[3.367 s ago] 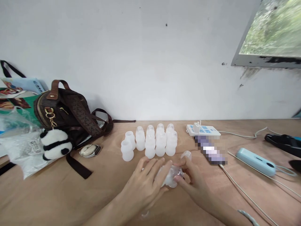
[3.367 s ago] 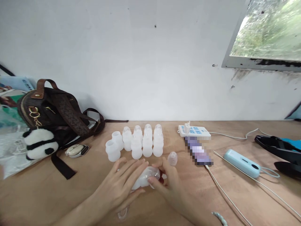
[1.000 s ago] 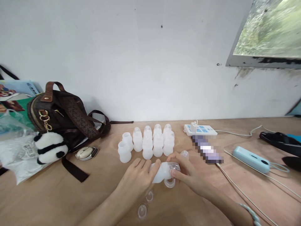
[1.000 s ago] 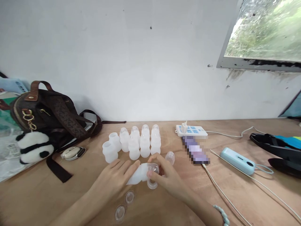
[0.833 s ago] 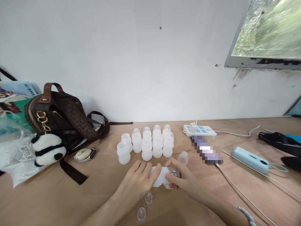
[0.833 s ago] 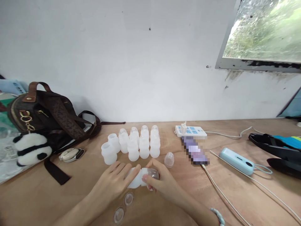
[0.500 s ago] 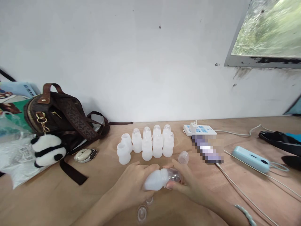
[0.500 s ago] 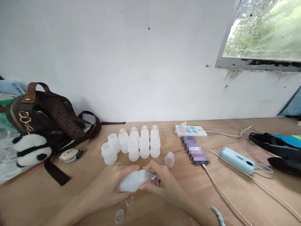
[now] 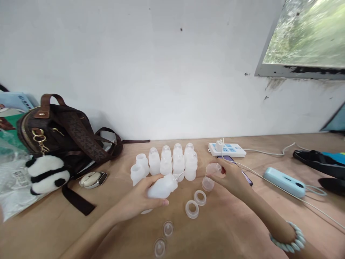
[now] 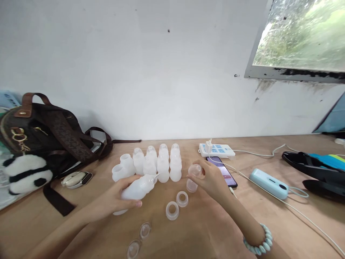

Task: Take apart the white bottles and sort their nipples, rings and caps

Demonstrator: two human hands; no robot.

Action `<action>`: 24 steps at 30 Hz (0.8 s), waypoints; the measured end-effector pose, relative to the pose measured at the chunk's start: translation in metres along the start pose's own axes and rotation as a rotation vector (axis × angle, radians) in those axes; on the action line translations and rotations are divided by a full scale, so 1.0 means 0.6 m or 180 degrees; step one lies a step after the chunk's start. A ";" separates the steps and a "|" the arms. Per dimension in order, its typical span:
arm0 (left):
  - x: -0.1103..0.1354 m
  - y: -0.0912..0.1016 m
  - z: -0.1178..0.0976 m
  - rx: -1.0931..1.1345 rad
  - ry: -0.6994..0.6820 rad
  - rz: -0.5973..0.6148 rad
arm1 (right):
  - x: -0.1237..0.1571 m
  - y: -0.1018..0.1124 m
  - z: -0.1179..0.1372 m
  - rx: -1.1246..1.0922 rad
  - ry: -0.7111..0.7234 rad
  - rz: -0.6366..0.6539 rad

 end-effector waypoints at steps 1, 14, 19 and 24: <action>0.000 -0.002 0.002 -0.0017 0.0000 -0.0014 | 0.000 -0.004 -0.002 0.0156 -0.0039 0.0246; 0.022 -0.052 -0.014 -0.2036 -0.2142 -0.0936 | 0.038 -0.010 0.059 -0.1802 -0.0477 0.0791; 0.039 -0.088 -0.011 -0.3186 -0.3589 -0.1653 | 0.099 -0.056 0.110 -0.3251 -0.1517 0.1845; 0.039 -0.094 -0.006 -0.3150 -0.3520 -0.1425 | 0.110 -0.074 0.121 -0.3287 -0.1813 0.1607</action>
Point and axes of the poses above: each hand's wrist, its own x-axis away from the middle knuckle, its own y-axis out of the back of the hand, z = x × y, the point moved 2 cm from there along -x, towards the middle knuckle, and after that the axes turned 15 degrees about -z, right-handed, at the moved point
